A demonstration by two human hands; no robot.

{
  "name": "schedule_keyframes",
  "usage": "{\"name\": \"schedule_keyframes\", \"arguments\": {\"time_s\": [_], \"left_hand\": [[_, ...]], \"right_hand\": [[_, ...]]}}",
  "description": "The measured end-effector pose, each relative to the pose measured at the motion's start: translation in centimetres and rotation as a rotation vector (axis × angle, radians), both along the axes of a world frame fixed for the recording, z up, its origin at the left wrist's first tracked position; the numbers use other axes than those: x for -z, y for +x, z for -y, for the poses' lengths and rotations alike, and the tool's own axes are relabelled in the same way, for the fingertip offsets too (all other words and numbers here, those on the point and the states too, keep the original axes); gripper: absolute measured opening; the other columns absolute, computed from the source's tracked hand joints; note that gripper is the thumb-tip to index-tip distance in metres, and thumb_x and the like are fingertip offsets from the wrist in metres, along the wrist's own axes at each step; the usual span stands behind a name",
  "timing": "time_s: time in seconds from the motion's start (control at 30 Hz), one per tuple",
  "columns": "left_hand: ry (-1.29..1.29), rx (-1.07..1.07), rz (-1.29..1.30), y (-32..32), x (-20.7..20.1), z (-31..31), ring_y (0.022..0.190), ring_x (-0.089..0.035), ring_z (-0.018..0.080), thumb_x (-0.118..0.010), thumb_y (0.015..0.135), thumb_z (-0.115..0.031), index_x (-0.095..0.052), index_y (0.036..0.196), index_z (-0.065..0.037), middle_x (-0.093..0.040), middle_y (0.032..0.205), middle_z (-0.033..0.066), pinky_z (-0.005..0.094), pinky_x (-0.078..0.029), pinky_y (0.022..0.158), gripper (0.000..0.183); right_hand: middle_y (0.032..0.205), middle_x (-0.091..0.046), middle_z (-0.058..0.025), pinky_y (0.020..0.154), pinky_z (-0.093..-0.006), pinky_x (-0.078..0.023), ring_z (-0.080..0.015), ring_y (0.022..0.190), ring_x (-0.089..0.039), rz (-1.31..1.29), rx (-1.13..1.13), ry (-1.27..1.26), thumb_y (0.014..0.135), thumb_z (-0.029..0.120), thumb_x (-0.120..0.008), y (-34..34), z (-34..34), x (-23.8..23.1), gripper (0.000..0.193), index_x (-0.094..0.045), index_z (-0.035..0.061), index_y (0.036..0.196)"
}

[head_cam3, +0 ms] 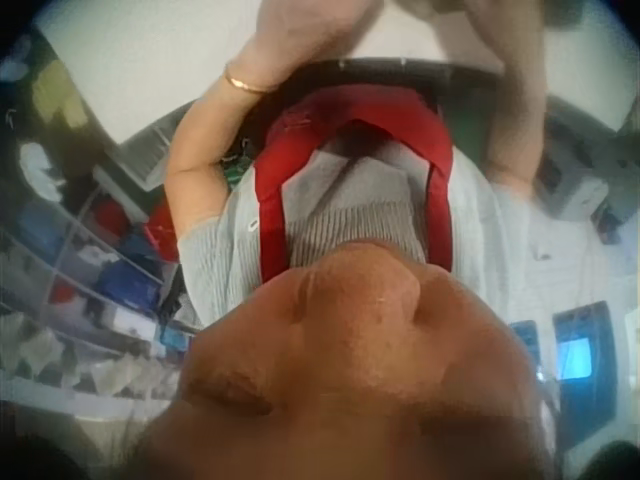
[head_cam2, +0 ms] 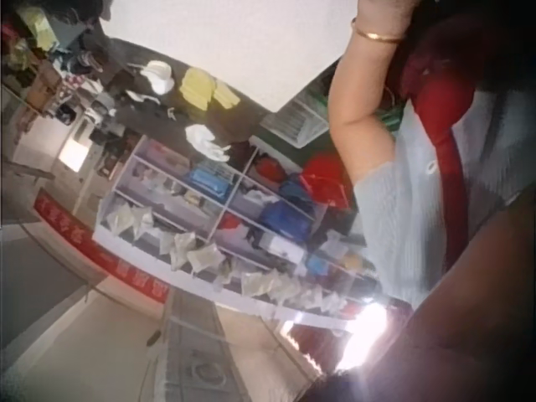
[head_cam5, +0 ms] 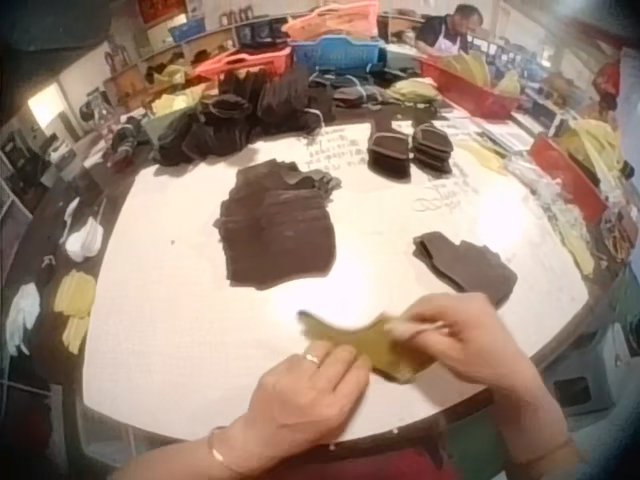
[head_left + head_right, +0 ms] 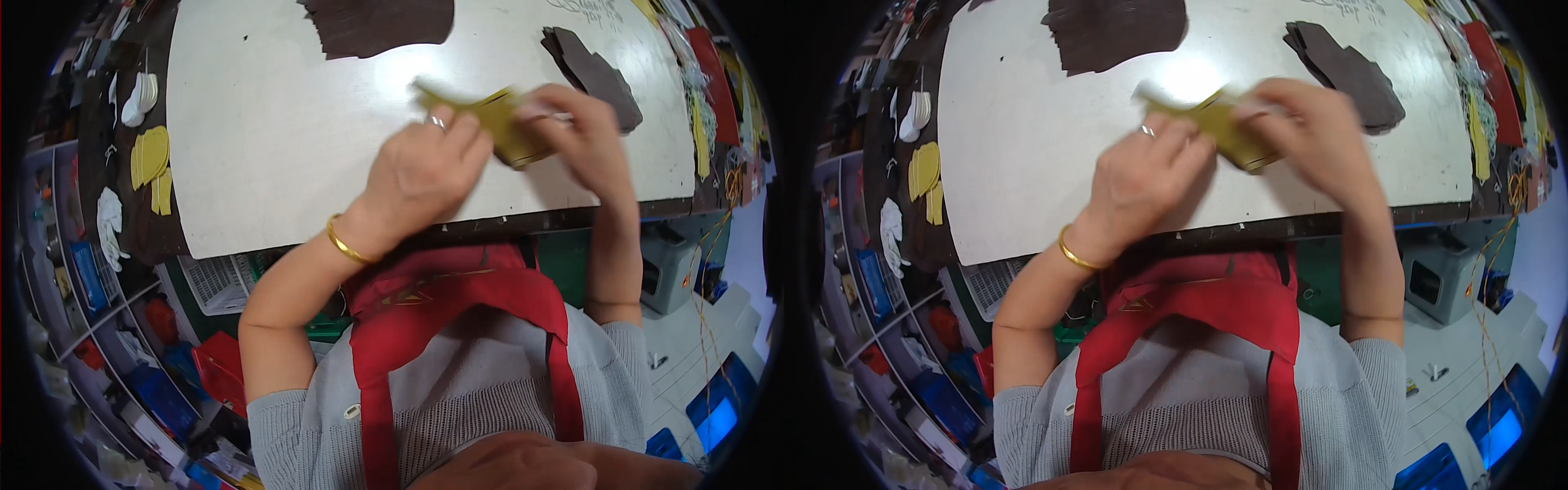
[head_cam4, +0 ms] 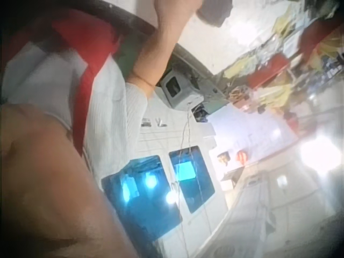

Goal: The person removes a rubber band from a stack of cut material pieces and takes out a marking pen. The person then places a template onto each cut piece one by one and traces markings onto them using the pen.

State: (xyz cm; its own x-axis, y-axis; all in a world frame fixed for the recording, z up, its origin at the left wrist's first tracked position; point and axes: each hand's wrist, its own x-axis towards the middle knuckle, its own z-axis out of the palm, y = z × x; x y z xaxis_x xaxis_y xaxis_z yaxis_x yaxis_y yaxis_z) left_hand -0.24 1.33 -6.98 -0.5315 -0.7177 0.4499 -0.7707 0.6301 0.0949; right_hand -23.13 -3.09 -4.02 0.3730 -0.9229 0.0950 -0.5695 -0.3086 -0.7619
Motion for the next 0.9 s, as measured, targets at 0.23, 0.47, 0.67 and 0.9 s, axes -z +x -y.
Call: {"name": "schedule_keyframes", "arguments": {"time_s": [0.23, 0.47, 0.67, 0.9], "left_hand": [[-0.001, -0.166, -0.063, 2.4, 1.4, 4.4, 0.095, -0.057, 0.0305, -0.083, 0.076, -0.024, -0.059, 0.105, -0.002, -0.057, 0.101, 0.0135, 0.0392, -0.047, 0.079, 0.044], [0.292, 0.02, -0.216, 0.1, 0.5, -4.8, 0.112, -0.057, 0.0337, -0.085, 0.068, -0.019, -0.061, 0.121, 0.0, -0.058, 0.118, 0.014, 0.0436, -0.05, 0.093, 0.061], [0.323, -0.062, -0.2, 0.5, 0.8, -5.8, 0.125, -0.053, 0.0399, -0.084, 0.071, -0.022, -0.06, 0.126, 0.007, -0.059, 0.127, 0.0201, 0.0453, -0.046, 0.108, 0.067], [0.322, -0.049, -0.189, 0.6, 1.3, -5.7, 0.127, -0.052, 0.0405, -0.082, 0.074, -0.024, -0.063, 0.122, 0.008, -0.059, 0.128, 0.0219, 0.0461, -0.047, 0.107, 0.061]], "right_hand": [[0.099, -0.073, -0.0029, 0.081, -0.0257, -0.051, -0.0091, 0.089, -0.064, -0.183, 0.648, -0.193, 0.1, 0.027, -0.065, -13.4, 2.6, 0.0, 0.035, -0.07, -0.0007, 0.119], [0.091, -0.071, -0.0025, 0.076, -0.0237, -0.05, -0.0069, 0.083, -0.061, 0.159, 0.184, 0.104, 0.099, 0.022, -0.066, -1.7, -0.3, 0.7, 0.025, -0.071, 0.0008, 0.112], [0.079, -0.07, -0.0115, 0.069, -0.0288, -0.052, -0.0145, 0.07, -0.065, 0.051, 0.051, 0.199, 0.097, 0.025, -0.067, 2.0, -0.4, 2.4, 0.027, -0.072, 0.001, 0.109], [0.081, -0.073, -0.013, 0.066, -0.0324, -0.053, -0.0232, 0.07, -0.071, -0.13, 0.068, 0.023, 0.095, 0.023, -0.068, 2.8, -0.9, 2.6, 0.023, -0.072, 0.0027, 0.105]]}}
